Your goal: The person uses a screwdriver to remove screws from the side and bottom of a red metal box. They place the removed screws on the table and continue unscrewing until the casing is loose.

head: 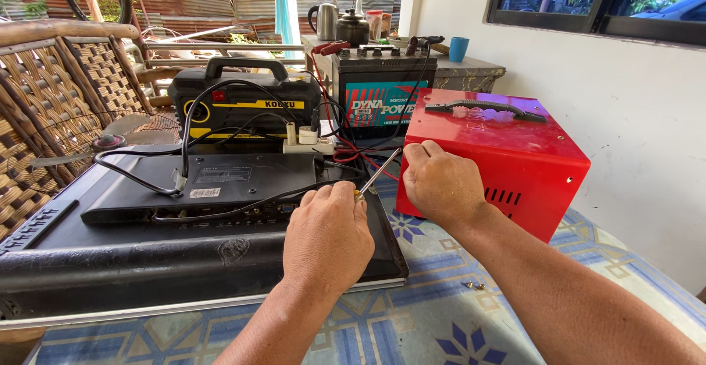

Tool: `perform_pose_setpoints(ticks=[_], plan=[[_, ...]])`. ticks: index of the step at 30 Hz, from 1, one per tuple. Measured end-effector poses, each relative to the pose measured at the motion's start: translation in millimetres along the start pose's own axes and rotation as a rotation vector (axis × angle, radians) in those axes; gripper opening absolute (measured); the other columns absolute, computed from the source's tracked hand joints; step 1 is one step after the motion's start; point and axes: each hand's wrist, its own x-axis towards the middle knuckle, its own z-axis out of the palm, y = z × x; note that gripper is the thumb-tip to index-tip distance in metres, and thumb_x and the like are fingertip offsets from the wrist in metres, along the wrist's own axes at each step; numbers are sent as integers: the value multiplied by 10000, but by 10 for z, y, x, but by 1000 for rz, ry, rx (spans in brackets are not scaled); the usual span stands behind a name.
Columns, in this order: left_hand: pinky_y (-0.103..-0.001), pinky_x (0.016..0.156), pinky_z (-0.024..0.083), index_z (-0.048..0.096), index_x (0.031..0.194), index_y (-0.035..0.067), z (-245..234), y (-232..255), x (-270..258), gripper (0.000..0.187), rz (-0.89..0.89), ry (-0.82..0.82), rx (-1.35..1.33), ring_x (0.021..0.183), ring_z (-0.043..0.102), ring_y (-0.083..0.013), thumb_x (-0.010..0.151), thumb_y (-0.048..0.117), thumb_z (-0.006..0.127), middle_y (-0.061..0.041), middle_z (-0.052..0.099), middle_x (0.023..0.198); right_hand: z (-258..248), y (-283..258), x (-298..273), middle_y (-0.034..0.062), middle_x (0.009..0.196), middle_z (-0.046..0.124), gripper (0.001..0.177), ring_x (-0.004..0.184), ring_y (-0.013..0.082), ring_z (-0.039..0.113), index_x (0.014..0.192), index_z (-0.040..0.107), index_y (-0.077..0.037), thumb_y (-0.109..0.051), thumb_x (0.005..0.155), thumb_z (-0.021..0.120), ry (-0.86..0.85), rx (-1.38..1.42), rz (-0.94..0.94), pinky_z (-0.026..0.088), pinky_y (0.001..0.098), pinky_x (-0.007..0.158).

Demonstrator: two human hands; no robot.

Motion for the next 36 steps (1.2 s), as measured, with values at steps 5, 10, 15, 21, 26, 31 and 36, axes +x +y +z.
perform_pose_setpoints(ticks=[5,10,15,21,26,31,36], plan=[[-483,840,512,659,1011,47,9,1,-11,215,-31,-36,5,962,655,-305,985,239,566,-130,702,949,-16,-17,-27,105,853,702,156,654,285,710,1001,665,-62,-195,924,642,53,19,7,567,398,496],[-489,836,508,657,1026,41,-8,14,-4,212,-20,-26,3,963,654,-309,969,228,576,-140,700,941,-36,11,1,125,780,693,263,609,299,703,885,622,-35,-277,981,653,39,43,81,556,403,475],[-484,844,513,656,1036,45,-8,10,1,217,-37,-64,12,977,656,-302,973,235,569,-135,699,964,-16,9,1,122,673,678,290,572,304,697,808,608,-47,-273,984,649,-16,-5,108,549,411,455],[-473,817,544,630,1004,40,-28,32,60,248,-119,-123,-22,964,678,-304,1023,263,524,-141,682,956,-51,-47,57,137,683,686,211,572,294,703,842,604,-30,-200,966,626,-96,93,195,555,416,469],[-473,800,546,630,1004,44,-22,8,44,225,-64,-53,-60,949,684,-318,1007,250,537,-141,682,962,-203,-48,-47,160,739,719,139,687,342,705,817,659,-21,-158,842,672,-115,319,233,561,471,641],[-482,809,540,634,999,57,-24,13,12,204,-50,-66,-44,967,680,-328,976,250,572,-131,690,976,-381,32,-291,115,787,759,152,717,253,743,849,766,-56,-174,784,694,-659,461,243,592,382,707],[-502,806,534,645,981,59,-5,9,-30,185,-11,-7,-46,971,673,-355,954,235,598,-134,701,975,-460,159,-563,64,767,757,173,739,188,719,888,775,-85,-223,805,711,-962,546,236,562,338,718]])
